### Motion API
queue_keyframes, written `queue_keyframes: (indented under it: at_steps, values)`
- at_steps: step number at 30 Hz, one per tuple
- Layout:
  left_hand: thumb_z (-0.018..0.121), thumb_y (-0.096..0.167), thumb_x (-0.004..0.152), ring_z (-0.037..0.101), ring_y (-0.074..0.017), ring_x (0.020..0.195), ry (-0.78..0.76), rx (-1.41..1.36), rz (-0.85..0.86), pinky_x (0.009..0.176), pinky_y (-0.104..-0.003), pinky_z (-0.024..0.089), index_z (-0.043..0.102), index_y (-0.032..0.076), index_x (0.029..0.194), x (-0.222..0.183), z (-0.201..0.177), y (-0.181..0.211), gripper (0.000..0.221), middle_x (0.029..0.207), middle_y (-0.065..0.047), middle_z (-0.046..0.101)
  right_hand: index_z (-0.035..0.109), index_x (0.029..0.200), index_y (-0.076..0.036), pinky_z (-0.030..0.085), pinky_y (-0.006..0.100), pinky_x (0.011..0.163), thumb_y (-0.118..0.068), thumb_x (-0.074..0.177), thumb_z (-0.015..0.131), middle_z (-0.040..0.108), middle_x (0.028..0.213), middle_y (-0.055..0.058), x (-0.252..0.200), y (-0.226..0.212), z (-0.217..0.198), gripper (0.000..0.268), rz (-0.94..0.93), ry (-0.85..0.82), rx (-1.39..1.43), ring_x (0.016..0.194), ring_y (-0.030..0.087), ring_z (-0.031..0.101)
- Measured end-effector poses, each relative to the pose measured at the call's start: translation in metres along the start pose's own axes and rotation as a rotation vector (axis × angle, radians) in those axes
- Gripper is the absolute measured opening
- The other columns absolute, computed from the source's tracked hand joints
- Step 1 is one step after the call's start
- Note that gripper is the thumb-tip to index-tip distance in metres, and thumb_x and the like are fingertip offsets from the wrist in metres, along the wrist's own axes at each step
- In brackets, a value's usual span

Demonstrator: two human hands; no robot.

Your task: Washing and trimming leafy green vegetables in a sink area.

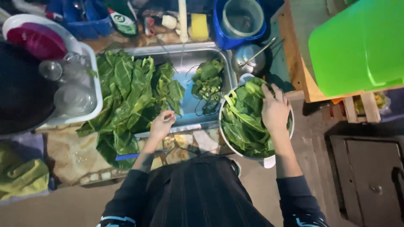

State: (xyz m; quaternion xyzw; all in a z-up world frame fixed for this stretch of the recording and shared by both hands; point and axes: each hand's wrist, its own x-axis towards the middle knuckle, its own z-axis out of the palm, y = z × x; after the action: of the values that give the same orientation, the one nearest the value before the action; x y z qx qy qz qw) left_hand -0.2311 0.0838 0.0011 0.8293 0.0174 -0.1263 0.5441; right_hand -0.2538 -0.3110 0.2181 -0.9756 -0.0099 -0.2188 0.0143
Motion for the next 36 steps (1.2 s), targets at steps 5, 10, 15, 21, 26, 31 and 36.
queue_keyframes:
  at_steps: [5,10,15,21,26,31,36]
  values:
    - [0.070,0.030,0.092,0.074,-0.0218,0.109,0.025,-0.103,-0.023,0.092,-0.033,0.055,0.068,0.006,0.122,-0.018,-0.007,0.017,0.038,0.115,-0.012,0.076,0.075,0.126,-0.024,0.045,0.049,0.102,-0.007,0.094,0.064,0.068,0.126,0.004,-0.003,0.015,-0.002,0.038,0.252,-0.265,0.036,0.123,0.031,0.059]
    - [0.068,0.029,0.095,0.070,-0.0209,0.113,0.066,-0.130,-0.062,0.095,-0.032,0.053,0.067,0.005,0.124,-0.035,0.000,0.018,0.038,0.117,-0.012,0.074,0.069,0.129,-0.009,0.045,0.046,0.112,-0.019,0.093,0.065,0.064,0.137,0.012,-0.010,0.065,0.040,0.038,0.038,-0.261,0.266,0.129,0.034,0.057]
    - [0.066,0.032,0.098,0.070,-0.0192,0.110,-0.007,-0.149,-0.072,0.091,-0.032,0.053,0.066,0.006,0.126,-0.058,0.008,0.020,0.038,0.117,-0.011,0.074,0.058,0.140,-0.006,0.037,0.053,0.102,-0.041,0.103,0.054,0.055,0.140,0.025,-0.006,0.082,0.070,0.051,0.203,-0.566,0.161,0.128,0.044,0.047]
    - [0.066,0.031,0.096,0.069,-0.0171,0.093,-0.077,-0.203,-0.157,0.079,-0.032,0.056,0.065,0.007,0.128,-0.056,0.006,0.002,0.040,0.109,-0.011,0.074,0.055,0.149,-0.009,0.043,0.046,0.115,-0.047,0.102,0.051,0.059,0.145,0.020,0.007,0.110,0.091,0.060,0.142,-0.726,0.325,0.134,0.040,0.055]
    - [0.066,0.030,0.096,0.070,-0.0163,0.096,-0.056,-0.193,-0.133,0.081,-0.031,0.056,0.065,0.007,0.127,-0.058,-0.005,0.008,0.039,0.110,-0.010,0.074,0.044,0.153,-0.003,0.039,0.050,0.111,-0.057,0.099,0.061,0.049,0.149,0.028,-0.007,0.093,0.044,0.079,0.115,-0.431,0.283,0.134,0.047,0.050]
    - [0.069,0.029,0.094,0.072,-0.0208,0.103,0.044,-0.029,-0.011,0.086,-0.033,0.055,0.067,0.007,0.123,-0.049,-0.017,0.003,0.037,0.112,-0.012,0.074,0.028,0.169,-0.028,0.035,0.056,0.119,-0.074,0.081,0.063,0.041,0.153,0.023,-0.005,0.049,-0.002,0.105,0.229,-0.679,0.271,0.145,0.043,0.042]
    - [0.071,0.031,0.091,0.073,-0.0289,0.100,0.065,0.170,0.039,0.087,-0.038,0.056,0.069,0.008,0.119,-0.036,-0.019,-0.016,0.036,0.106,-0.015,0.074,0.005,0.163,-0.037,0.021,0.062,0.120,-0.080,0.047,0.079,0.004,0.172,0.006,-0.008,0.044,0.024,0.144,0.266,-0.937,0.070,0.158,0.033,0.010]
